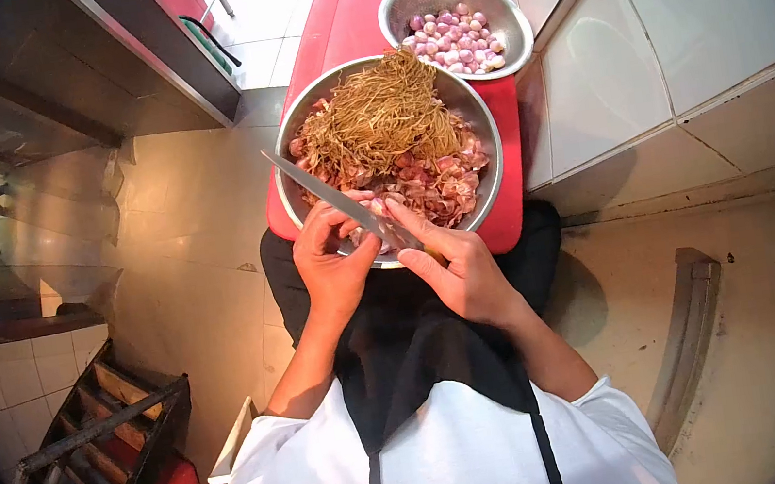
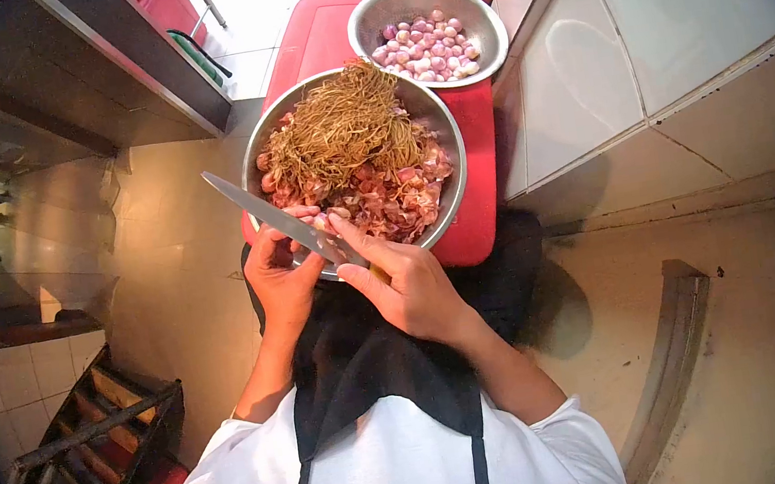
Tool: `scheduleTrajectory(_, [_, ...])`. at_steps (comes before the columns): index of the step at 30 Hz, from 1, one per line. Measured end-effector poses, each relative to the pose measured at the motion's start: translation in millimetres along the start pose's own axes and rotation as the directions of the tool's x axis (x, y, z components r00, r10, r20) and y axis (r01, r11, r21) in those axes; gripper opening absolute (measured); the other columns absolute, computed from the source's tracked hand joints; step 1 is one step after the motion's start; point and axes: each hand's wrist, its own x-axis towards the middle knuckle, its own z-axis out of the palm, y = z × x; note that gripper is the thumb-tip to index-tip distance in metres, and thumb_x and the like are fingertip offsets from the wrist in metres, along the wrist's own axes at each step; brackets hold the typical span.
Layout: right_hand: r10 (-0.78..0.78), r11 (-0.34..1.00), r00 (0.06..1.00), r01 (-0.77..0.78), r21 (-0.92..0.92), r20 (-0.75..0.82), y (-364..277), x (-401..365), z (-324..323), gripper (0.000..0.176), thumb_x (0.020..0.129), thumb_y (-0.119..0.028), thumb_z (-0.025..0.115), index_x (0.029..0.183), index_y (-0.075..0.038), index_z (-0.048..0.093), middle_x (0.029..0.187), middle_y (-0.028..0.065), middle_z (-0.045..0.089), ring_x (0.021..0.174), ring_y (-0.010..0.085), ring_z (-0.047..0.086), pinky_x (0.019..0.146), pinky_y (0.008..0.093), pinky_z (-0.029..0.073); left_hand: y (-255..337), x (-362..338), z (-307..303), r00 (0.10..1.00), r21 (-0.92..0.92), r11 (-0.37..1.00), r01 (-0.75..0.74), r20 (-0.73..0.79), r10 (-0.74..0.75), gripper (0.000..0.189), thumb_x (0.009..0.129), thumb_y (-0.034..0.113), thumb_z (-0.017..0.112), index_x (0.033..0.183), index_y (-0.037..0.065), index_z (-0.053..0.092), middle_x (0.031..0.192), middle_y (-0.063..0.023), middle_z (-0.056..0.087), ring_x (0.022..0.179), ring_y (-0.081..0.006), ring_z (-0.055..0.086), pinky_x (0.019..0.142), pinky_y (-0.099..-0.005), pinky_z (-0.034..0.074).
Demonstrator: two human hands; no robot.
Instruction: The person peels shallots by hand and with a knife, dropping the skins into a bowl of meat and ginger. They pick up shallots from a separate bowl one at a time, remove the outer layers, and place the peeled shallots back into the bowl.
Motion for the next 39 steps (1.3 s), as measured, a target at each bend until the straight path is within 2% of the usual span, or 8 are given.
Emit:
scheduleTrajectory(8, [-0.044, 0.999, 0.996, 0.044, -0.004, -0.076, 10, 3, 7, 0.047, 0.101, -0.014, 0.059, 0.144, 0.002, 0.050, 0.131, 0.0201, 0.065, 0.110, 0.0249, 0.068, 0.092, 0.0313, 0.051, 1, -2, -2, 0.998, 0.040, 0.997, -0.062, 0.011, 0.062, 0.028, 0.076, -0.015, 0.072, 0.101, -0.003, 0.067, 0.118, -0.0132, 0.065, 0.108, -0.0195, 0.066, 0.091, -0.0300, 0.057])
scheduleTrajectory(12, [0.389, 0.831, 0.921, -0.365, 0.419, 0.031, 0, -1, 5, 0.047, 0.105, -0.021, 0.054, 0.148, -0.003, 0.047, 0.099, 0.0078, 0.067, 0.070, 0.0103, 0.062, 0.062, 0.0212, 0.048, -1, -2, 0, 0.999, -0.053, 0.998, -0.038, 0.009, 0.039, 0.030, 0.079, -0.016, 0.072, 0.105, -0.003, 0.066, 0.119, -0.0146, 0.064, 0.110, -0.0202, 0.066, 0.092, -0.0307, 0.057])
scheduleTrajectory(15, [0.446, 0.712, 0.894, -0.378, 0.592, 0.035, 10, 3, 5, 0.050, 0.108, -0.028, 0.048, 0.152, -0.005, 0.042, 0.070, -0.0013, 0.051, 0.044, 0.0051, 0.042, 0.040, 0.0201, 0.034, -3, -3, -1, 0.999, -0.188, 0.982, 0.038, 0.034, -0.032, 0.033, 0.081, -0.017, 0.071, 0.110, -0.003, 0.065, 0.122, -0.0159, 0.064, 0.113, -0.0212, 0.065, 0.093, -0.0316, 0.057])
scheduleTrajectory(26, [0.546, 0.763, 0.838, -0.496, 0.414, -0.001, 32, 0, -4, 0.052, 0.108, -0.038, 0.044, 0.145, -0.001, 0.049, 0.070, 0.0012, 0.053, 0.044, 0.0052, 0.045, 0.039, 0.0218, 0.035, 7, 9, -4, 0.991, -0.134, 0.983, 0.124, 0.060, -0.117, 0.039, 0.088, -0.006, 0.071, 0.125, -0.002, 0.061, 0.121, -0.0142, 0.068, 0.104, -0.0165, 0.068, 0.092, -0.0285, 0.055])
scheduleTrajectory(27, [0.537, 0.815, 0.843, -0.514, 0.266, -0.015, 24, 0, -9, 0.054, 0.106, -0.038, 0.047, 0.142, 0.001, 0.052, 0.082, 0.0118, 0.067, 0.058, 0.0196, 0.065, 0.052, 0.0302, 0.049, 11, 17, 1, 0.996, -0.149, 0.986, 0.076, 0.047, -0.069, 0.037, 0.087, -0.003, 0.073, 0.122, -0.002, 0.064, 0.117, -0.0121, 0.069, 0.103, -0.0161, 0.068, 0.091, -0.0288, 0.054])
scheduleTrajectory(31, [0.387, 0.907, 0.915, -0.400, -0.134, -0.113, 20, 0, -9, 0.053, 0.103, -0.039, 0.052, 0.139, 0.000, 0.054, 0.105, 0.0257, 0.067, 0.096, 0.0388, 0.066, 0.080, 0.0415, 0.052, 55, 83, 29, 0.932, 0.393, 0.847, -0.357, 0.208, 0.297, 0.025, 0.088, 0.004, 0.074, 0.112, -0.003, 0.069, 0.106, -0.0095, 0.070, 0.093, -0.0144, 0.067, 0.080, -0.0266, 0.054])
scheduleTrajectory(33, [0.367, 0.898, 0.925, -0.380, -0.221, -0.099, 11, -1, -9, 0.053, 0.101, -0.040, 0.054, 0.137, -0.001, 0.056, 0.111, 0.0308, 0.065, 0.109, 0.0456, 0.063, 0.090, 0.0464, 0.051, 63, 118, 57, 0.915, 0.418, 0.825, -0.380, 0.302, 0.269, 0.026, 0.089, 0.009, 0.074, 0.112, -0.003, 0.069, 0.105, -0.0124, 0.069, 0.090, -0.0149, 0.068, 0.078, -0.0265, 0.054])
scheduleTrajectory(39, [0.240, 0.907, 0.961, -0.273, -0.322, -0.139, 18, -14, -4, 0.056, 0.100, -0.043, 0.055, 0.136, 0.000, 0.057, 0.100, 0.0320, 0.068, 0.097, 0.0471, 0.067, 0.085, 0.0507, 0.052, 36, 208, 124, 0.942, 0.506, 0.805, -0.310, 0.279, 0.188, 0.052, 0.089, 0.026, 0.077, 0.129, -0.002, 0.062, 0.119, -0.0207, 0.067, 0.090, -0.0246, 0.072, 0.078, -0.0341, 0.057])
